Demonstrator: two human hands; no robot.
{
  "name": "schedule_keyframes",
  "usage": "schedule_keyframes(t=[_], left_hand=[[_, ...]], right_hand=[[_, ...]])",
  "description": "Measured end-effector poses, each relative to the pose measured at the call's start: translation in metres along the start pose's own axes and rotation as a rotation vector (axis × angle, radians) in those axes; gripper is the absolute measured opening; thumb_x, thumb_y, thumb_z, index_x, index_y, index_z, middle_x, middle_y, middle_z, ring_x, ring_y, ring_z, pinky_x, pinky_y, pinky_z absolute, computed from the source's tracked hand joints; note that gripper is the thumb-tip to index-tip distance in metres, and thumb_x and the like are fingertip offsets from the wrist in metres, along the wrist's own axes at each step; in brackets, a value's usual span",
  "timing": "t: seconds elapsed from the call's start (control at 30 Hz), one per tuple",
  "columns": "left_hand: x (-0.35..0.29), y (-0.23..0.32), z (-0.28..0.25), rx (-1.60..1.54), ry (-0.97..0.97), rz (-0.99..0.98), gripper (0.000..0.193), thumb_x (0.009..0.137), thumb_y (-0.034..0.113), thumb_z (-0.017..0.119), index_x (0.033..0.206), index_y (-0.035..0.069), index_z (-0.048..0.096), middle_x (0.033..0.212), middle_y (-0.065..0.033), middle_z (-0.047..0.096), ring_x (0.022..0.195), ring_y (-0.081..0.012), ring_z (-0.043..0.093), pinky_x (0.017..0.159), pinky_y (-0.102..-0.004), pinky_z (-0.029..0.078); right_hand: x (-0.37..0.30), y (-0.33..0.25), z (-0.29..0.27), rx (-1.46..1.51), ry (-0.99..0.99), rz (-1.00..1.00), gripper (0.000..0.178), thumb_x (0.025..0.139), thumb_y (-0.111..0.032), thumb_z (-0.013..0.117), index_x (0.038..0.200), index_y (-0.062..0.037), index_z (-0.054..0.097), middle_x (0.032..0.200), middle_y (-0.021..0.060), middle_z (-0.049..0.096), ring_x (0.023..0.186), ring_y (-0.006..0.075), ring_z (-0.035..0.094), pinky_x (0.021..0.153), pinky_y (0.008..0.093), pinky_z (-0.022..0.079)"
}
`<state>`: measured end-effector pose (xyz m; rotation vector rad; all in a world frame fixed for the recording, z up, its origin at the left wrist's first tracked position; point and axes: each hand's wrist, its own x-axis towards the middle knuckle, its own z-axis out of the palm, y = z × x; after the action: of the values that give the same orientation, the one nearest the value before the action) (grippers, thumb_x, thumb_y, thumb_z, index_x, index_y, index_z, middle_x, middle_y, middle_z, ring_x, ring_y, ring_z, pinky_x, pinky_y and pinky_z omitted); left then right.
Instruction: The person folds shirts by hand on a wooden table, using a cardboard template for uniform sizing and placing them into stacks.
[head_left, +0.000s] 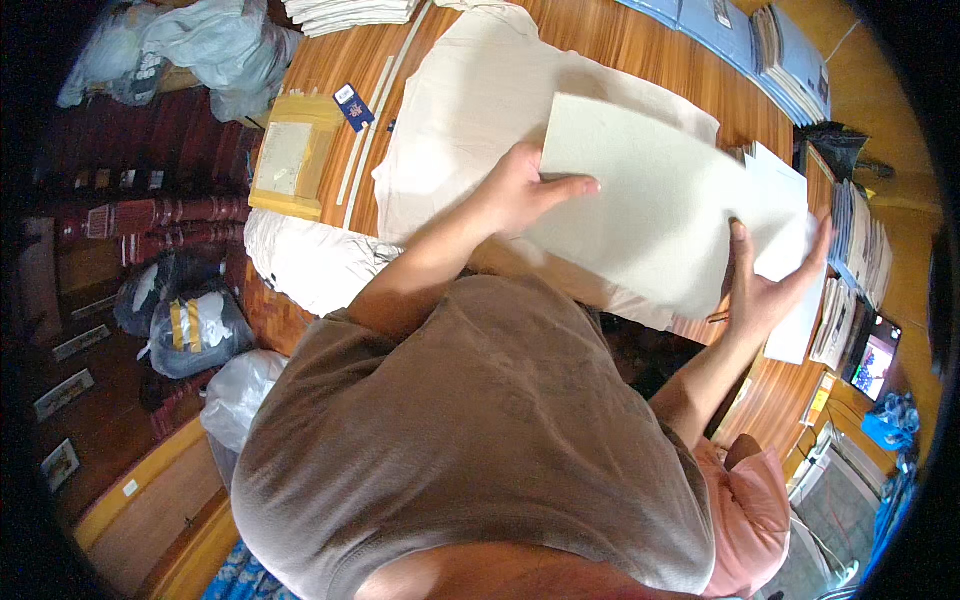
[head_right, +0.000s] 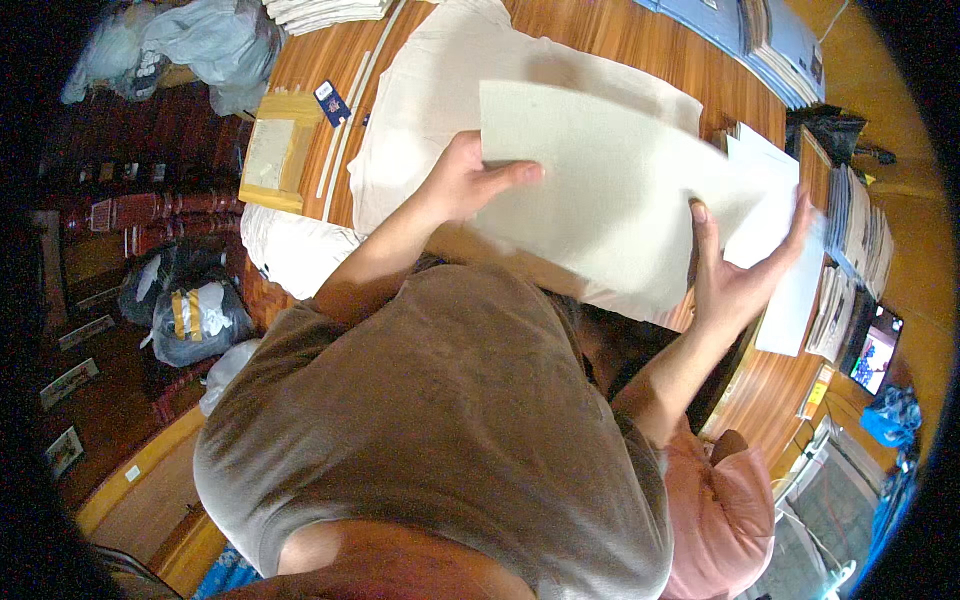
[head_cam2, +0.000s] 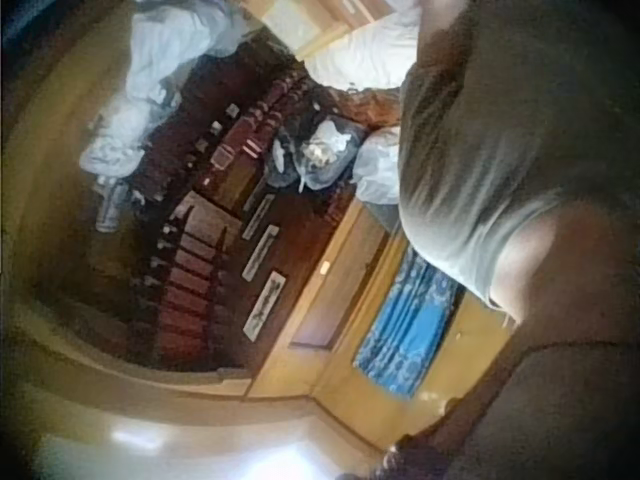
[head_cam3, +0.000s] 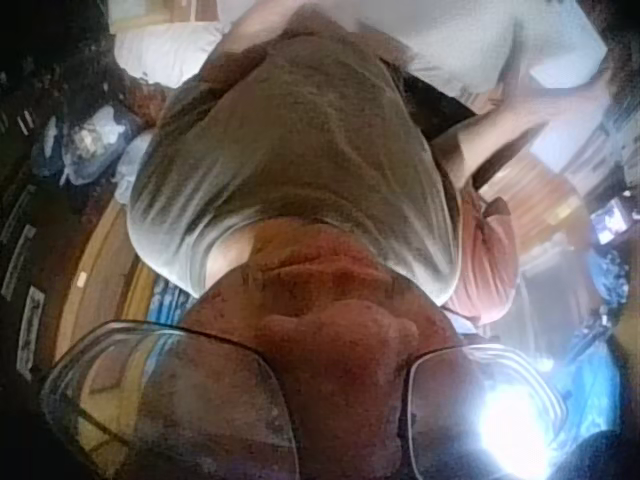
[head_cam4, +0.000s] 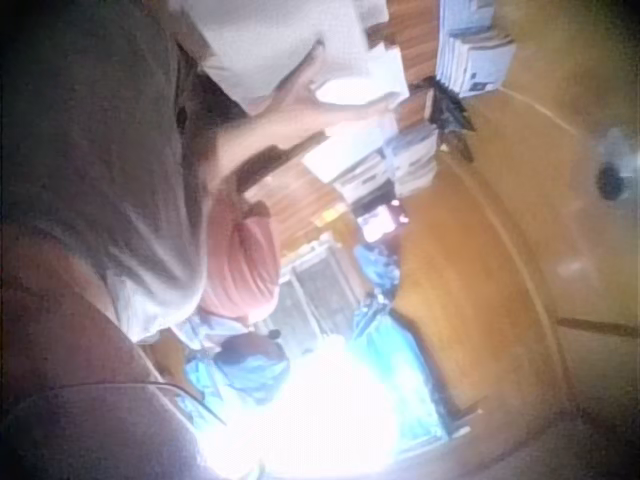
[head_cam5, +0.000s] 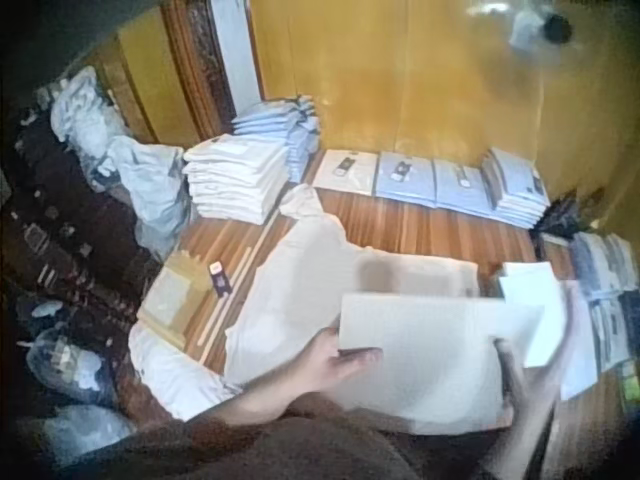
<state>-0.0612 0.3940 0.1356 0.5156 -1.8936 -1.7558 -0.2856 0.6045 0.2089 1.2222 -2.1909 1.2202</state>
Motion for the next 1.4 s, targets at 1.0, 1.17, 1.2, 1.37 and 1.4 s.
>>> schedule_keyframes(t=[1.0, 1.17, 1.2, 1.37, 1.4], left_hand=[[-0.002, -0.166, -0.253, 1.410, -0.108, 0.113, 0.081, 0.100, 0.066, 0.052, 0.166, 0.024, 0.033, 0.175, -0.0080, 0.024, 0.162, -0.0350, 0.018, 0.129, -0.0587, 0.012], [-0.042, -0.137, -0.241, 1.190, 0.128, 0.110, 0.068, 0.103, 0.052, 0.057, 0.163, 0.025, 0.041, 0.174, -0.0096, 0.026, 0.161, -0.0378, 0.020, 0.127, -0.0616, 0.015], [-0.055, -0.133, -0.242, 1.203, 0.131, 0.091, 0.065, 0.103, 0.051, 0.057, 0.161, 0.026, 0.045, 0.174, -0.0095, 0.028, 0.161, -0.0385, 0.020, 0.127, -0.0619, 0.015], [-0.124, -0.153, -0.275, 1.225, 0.145, 0.050, 0.052, 0.101, 0.048, 0.063, 0.149, 0.028, 0.062, 0.171, -0.0063, 0.035, 0.159, -0.0399, 0.024, 0.126, -0.0641, 0.014], [-0.130, -0.160, -0.283, 1.197, 0.144, 0.051, 0.052, 0.101, 0.049, 0.063, 0.148, 0.028, 0.062, 0.171, -0.0051, 0.035, 0.159, -0.0392, 0.024, 0.126, -0.0646, 0.014]], right_hand=[[-0.145, 0.178, 0.075, 0.661, -0.311, 1.217, 0.052, 0.101, -0.022, 0.070, 0.148, -0.0058, 0.056, 0.146, 0.0081, 0.063, 0.134, 0.0214, 0.059, 0.113, 0.0371, 0.044], [-0.149, 0.100, 0.082, 0.749, -0.159, 1.133, 0.045, 0.103, -0.013, 0.068, 0.145, -0.0023, 0.054, 0.138, 0.0110, 0.067, 0.124, 0.0216, 0.065, 0.104, 0.0375, 0.053], [-0.157, 0.090, 0.087, 0.778, -0.163, 1.114, 0.047, 0.103, -0.014, 0.068, 0.146, -0.0016, 0.053, 0.136, 0.0110, 0.068, 0.123, 0.0220, 0.066, 0.103, 0.0381, 0.054], [-0.155, -0.016, 0.183, 0.889, -0.306, 1.116, 0.026, 0.099, -0.009, 0.075, 0.120, 0.0041, 0.067, 0.112, 0.0079, 0.074, 0.100, 0.0139, 0.067, 0.091, 0.0285, 0.052], [-0.153, -0.030, 0.203, 0.920, -0.376, 1.053, 0.029, 0.100, -0.010, 0.073, 0.124, 0.0038, 0.067, 0.114, 0.0080, 0.075, 0.103, 0.0140, 0.067, 0.093, 0.0292, 0.052]])
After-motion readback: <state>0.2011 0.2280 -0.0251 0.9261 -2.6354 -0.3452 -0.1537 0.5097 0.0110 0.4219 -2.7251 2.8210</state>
